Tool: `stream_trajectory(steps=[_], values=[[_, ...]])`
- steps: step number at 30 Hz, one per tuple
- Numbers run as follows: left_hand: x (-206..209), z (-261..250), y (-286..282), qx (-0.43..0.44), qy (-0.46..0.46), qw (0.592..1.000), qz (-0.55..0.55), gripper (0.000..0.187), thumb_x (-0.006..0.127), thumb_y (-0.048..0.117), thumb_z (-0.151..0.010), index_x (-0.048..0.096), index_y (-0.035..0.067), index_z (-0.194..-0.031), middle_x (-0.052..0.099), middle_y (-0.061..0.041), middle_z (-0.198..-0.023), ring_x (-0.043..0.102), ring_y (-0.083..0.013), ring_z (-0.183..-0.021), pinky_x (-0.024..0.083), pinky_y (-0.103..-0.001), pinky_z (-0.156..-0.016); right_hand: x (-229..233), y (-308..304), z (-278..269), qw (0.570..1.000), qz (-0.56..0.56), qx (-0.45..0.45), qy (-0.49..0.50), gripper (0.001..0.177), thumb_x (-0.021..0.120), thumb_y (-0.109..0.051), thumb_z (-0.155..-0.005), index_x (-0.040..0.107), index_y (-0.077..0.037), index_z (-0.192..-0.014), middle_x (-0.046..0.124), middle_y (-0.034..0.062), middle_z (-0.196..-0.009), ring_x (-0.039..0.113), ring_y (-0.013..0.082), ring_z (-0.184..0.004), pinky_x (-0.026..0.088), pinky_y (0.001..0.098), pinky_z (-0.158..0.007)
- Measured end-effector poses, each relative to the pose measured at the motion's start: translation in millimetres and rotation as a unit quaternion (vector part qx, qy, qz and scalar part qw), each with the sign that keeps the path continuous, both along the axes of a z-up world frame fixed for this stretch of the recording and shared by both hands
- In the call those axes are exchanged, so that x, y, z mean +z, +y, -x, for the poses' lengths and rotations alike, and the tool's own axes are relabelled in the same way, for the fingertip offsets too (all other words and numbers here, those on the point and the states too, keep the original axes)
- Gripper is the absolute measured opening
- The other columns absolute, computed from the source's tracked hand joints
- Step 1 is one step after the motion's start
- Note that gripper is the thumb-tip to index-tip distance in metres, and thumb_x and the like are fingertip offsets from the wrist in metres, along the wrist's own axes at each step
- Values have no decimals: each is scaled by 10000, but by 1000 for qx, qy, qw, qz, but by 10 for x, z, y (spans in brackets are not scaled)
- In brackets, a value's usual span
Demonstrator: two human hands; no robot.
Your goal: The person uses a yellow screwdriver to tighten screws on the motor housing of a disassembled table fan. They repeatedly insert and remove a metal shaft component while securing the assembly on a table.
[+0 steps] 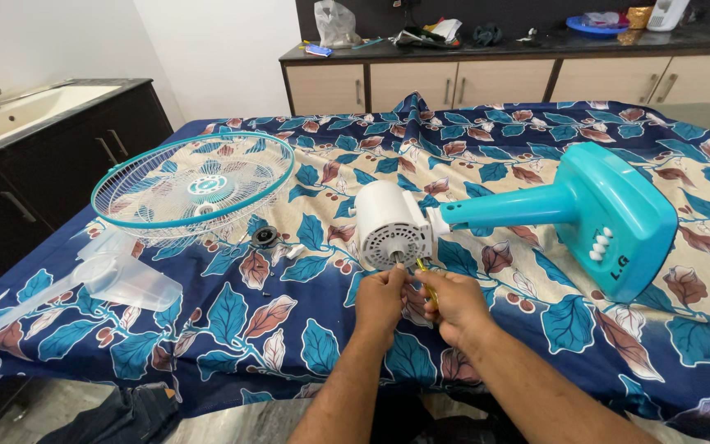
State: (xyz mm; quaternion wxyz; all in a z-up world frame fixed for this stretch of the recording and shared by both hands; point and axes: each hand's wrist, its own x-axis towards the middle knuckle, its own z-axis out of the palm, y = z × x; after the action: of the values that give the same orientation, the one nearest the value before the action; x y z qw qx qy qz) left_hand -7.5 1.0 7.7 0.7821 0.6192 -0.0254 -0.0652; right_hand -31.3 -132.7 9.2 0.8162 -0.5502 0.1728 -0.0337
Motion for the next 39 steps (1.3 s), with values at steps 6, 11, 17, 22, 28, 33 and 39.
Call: stream_trajectory(steps=[6,11,17,22,28,33,39], values=[[17,15,-4,13,-11,1000,-17,374,628,306,-996,733,6,-799,569,8,-592,465,-67,-481,338,-254,-431,-80,-57,-106,983,-175,49,24,213,639,-296,-975,660,-85,-989,557,-43,-677,447,48,-482,397,231,-470],[67,147,9,28,-35,998,-36,406,586,333,-1007,754,9,-829,644,-8,-603,564,-86,-510,417,-249,-470,-145,-84,-52,959,-254,122,-20,299,549,-329,-1031,654,-62,-1113,531,-61,-656,443,28,-468,394,208,-464],[67,228,62,52,-52,995,-61,402,556,336,-1024,707,-1,-866,647,-14,-643,571,-103,-528,465,-277,-489,-30,191,257,989,-102,83,-70,283,552,-346,-996,632,-82,-1063,531,-8,-627,464,99,-478,397,258,-457],[79,140,283,30,-1,999,32,157,608,226,-984,695,104,-1029,666,-3,-728,583,-102,-611,473,-265,-554,105,436,362,975,63,153,-149,236,620,-259,-1003,632,-26,-1047,587,-7,-674,497,80,-540,406,245,-482],[129,65,1143,200,-209,918,-271,229,706,258,-917,730,53,-1015,740,-61,-818,709,-175,-700,558,-340,-661,365,750,318,888,391,195,-141,252,717,-317,-897,714,-88,-1001,712,14,-657,640,65,-560,515,249,-555],[119,27,1952,307,-284,777,-471,268,782,193,-802,732,31,-1009,691,-127,-888,672,-331,-845,528,-451,-743,532,1087,275,766,582,208,-175,315,714,-411,-860,736,-125,-988,744,94,-740,711,248,-687,540,413,-646],[127,52,2178,274,-219,786,-509,271,779,248,-799,775,157,-1054,686,-90,-906,667,-314,-889,527,-442,-789,541,1475,-107,688,677,154,-211,289,693,-384,-867,716,-157,-1044,738,147,-933,714,367,-857,554,508,-742]])
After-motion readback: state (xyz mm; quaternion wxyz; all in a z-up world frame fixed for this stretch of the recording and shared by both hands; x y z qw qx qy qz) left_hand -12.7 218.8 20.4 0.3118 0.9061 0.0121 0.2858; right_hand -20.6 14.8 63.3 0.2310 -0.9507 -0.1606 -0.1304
